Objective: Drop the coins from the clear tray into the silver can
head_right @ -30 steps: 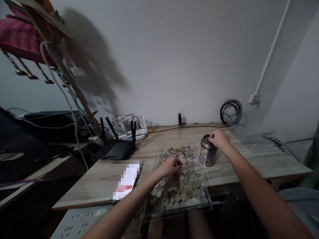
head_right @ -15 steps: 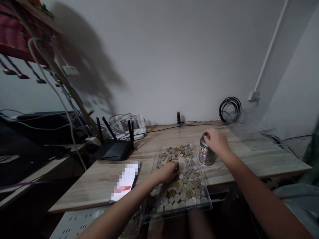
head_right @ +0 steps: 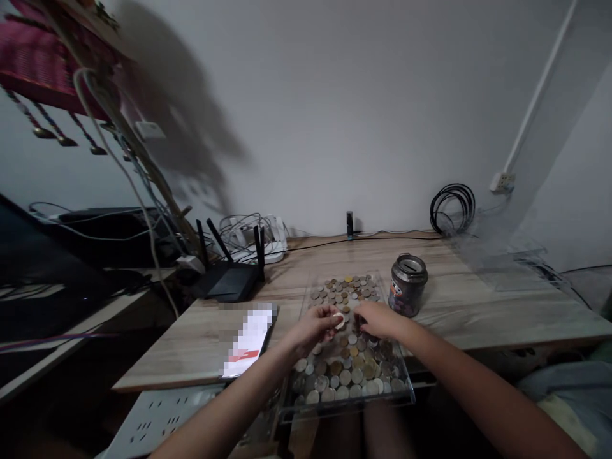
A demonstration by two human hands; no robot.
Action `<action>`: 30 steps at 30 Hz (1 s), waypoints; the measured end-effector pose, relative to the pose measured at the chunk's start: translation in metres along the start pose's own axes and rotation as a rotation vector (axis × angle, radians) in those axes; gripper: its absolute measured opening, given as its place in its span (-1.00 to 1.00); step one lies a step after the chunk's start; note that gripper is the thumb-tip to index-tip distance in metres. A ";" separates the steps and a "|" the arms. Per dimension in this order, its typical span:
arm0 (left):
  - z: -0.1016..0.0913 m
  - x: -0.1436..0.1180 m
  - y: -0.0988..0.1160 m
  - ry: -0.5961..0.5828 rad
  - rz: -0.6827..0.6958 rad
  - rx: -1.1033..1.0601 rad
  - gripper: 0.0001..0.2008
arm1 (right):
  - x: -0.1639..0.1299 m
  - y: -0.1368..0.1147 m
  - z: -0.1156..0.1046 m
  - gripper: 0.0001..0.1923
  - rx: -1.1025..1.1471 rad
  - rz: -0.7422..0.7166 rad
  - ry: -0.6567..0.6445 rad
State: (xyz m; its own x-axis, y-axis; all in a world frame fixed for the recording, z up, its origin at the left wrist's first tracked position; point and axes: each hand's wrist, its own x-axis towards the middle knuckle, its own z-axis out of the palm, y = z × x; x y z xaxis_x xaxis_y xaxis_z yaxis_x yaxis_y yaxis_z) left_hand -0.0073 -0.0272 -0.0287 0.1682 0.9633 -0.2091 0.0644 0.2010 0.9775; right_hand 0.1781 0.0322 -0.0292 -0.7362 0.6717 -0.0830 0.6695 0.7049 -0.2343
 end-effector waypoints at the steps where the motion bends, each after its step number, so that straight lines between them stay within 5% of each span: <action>1: 0.002 -0.003 0.001 0.000 -0.059 -0.211 -0.94 | 0.001 0.000 0.001 -0.79 0.031 -0.014 0.009; 4: 0.007 -0.007 0.002 0.091 -0.174 -0.600 -0.89 | 0.004 -0.002 0.006 -0.71 0.082 -0.026 0.042; 7: 0.011 -0.008 0.000 0.180 -0.212 -0.730 -0.84 | 0.007 -0.007 0.009 -0.76 0.079 -0.007 -0.024; 15: 0.012 -0.014 -0.006 0.226 -0.229 -0.790 -0.82 | -0.009 -0.012 0.007 -0.80 0.076 0.100 -0.095; 23: 0.013 -0.014 -0.008 0.216 -0.230 -0.778 -0.81 | -0.032 -0.001 0.001 -0.85 -0.114 0.023 -0.130; 28: 0.014 -0.013 -0.012 0.201 -0.225 -0.746 -0.80 | -0.043 -0.019 -0.008 -0.49 -0.179 0.052 -0.248; 30: 0.014 -0.013 -0.014 0.178 -0.223 -0.720 -0.80 | -0.046 -0.028 -0.009 -0.50 -0.211 0.077 -0.251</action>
State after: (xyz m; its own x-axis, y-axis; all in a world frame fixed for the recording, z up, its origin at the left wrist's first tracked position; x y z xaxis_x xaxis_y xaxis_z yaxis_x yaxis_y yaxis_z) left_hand 0.0034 -0.0452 -0.0403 0.0618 0.8884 -0.4548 -0.5875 0.4008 0.7030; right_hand 0.1945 -0.0164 -0.0103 -0.6664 0.6663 -0.3347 0.7106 0.7035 -0.0143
